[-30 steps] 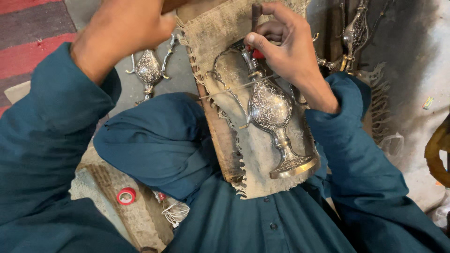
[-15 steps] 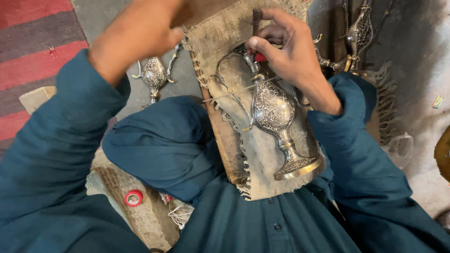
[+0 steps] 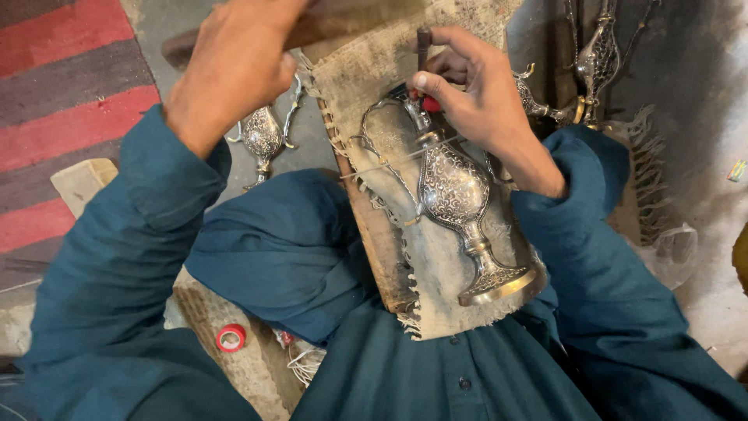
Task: The person sits cross-legged on the floor with an ornate metal ewer clamped on a wooden board on their lap. They wrap string around the vessel, hold a punch against the neck, and repeatedly strike the punch with a wooden mallet, repositioning the ewer and re-tying the string between rounds of hammering.
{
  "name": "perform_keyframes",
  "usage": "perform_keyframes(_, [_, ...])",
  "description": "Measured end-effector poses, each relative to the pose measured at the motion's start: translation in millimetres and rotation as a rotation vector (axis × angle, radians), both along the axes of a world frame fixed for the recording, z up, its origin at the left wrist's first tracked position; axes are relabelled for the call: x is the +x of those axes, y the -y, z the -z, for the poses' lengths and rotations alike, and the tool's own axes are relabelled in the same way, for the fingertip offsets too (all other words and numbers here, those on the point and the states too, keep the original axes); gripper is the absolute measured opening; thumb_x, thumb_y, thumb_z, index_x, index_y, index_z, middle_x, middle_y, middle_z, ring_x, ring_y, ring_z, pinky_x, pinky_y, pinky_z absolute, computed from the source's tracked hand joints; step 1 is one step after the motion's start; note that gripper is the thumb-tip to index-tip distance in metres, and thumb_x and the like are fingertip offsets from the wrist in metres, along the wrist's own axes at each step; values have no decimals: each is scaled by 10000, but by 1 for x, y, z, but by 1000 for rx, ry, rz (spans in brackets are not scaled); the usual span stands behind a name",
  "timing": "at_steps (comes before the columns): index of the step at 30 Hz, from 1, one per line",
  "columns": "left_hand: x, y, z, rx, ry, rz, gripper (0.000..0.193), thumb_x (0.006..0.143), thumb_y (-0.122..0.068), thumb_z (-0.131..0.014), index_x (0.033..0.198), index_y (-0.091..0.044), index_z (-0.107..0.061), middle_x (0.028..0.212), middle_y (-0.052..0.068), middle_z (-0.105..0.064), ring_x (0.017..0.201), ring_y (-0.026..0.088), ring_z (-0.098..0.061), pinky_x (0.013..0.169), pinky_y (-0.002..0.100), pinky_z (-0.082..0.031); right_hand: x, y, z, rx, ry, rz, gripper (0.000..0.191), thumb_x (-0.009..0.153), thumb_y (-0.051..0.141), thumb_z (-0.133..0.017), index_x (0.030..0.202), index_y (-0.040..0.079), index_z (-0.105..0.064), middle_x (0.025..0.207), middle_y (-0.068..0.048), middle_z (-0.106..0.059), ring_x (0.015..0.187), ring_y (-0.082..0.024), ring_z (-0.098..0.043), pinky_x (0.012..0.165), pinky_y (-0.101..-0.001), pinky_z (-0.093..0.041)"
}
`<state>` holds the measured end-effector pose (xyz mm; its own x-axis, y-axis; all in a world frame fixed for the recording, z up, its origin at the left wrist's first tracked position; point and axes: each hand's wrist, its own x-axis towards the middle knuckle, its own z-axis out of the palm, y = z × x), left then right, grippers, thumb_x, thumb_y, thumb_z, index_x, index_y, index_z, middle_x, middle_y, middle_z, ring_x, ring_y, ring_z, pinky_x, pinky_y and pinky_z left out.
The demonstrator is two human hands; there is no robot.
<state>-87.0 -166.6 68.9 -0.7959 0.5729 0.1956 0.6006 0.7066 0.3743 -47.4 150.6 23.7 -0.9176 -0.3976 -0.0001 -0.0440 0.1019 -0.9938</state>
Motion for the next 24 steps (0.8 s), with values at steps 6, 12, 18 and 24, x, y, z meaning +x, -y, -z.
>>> perform_keyframes(6, [0, -1, 2, 123, 145, 45, 588, 908, -31, -682, 1453, -35, -458, 1207, 311, -642, 1141, 542, -590, 943, 573, -478, 1, -2, 9, -65, -19, 30, 295, 1054, -40, -691, 1327, -3, -587, 1108, -56, -689, 1021, -125, -717, 909, -269, -610])
perform_keyframes(12, [11, -9, 2, 128, 223, 42, 761, 876, -11, -656, 1588, -149, -426, 1122, 305, -681, 1038, 536, -621, 875, 585, -486, -1, -3, 14, 48, -92, 58, 320, 1044, -29, -746, 1337, -6, -620, 1085, -31, -665, 1011, -93, -647, 912, -250, -588])
perform_keyframes(18, [8, -11, -4, 110, 247, 32, 738, 868, -26, -669, 1562, -138, -446, 1037, 312, -683, 978, 538, -637, 822, 583, -503, -4, -3, 13, 60, -118, 30, 341, 1055, -24, -734, 1371, -13, -606, 1061, -29, -684, 1001, -98, -672, 919, -255, -586])
perform_keyframes(24, [4, -9, -4, 162, 220, 48, 590, 900, -47, -675, 1439, -4, -438, 1122, 331, -667, 1034, 540, -616, 850, 582, -489, -5, -1, 14, 64, -131, 29, 360, 1049, -29, -754, 1378, -25, -607, 1041, -40, -669, 985, -102, -660, 919, -251, -569])
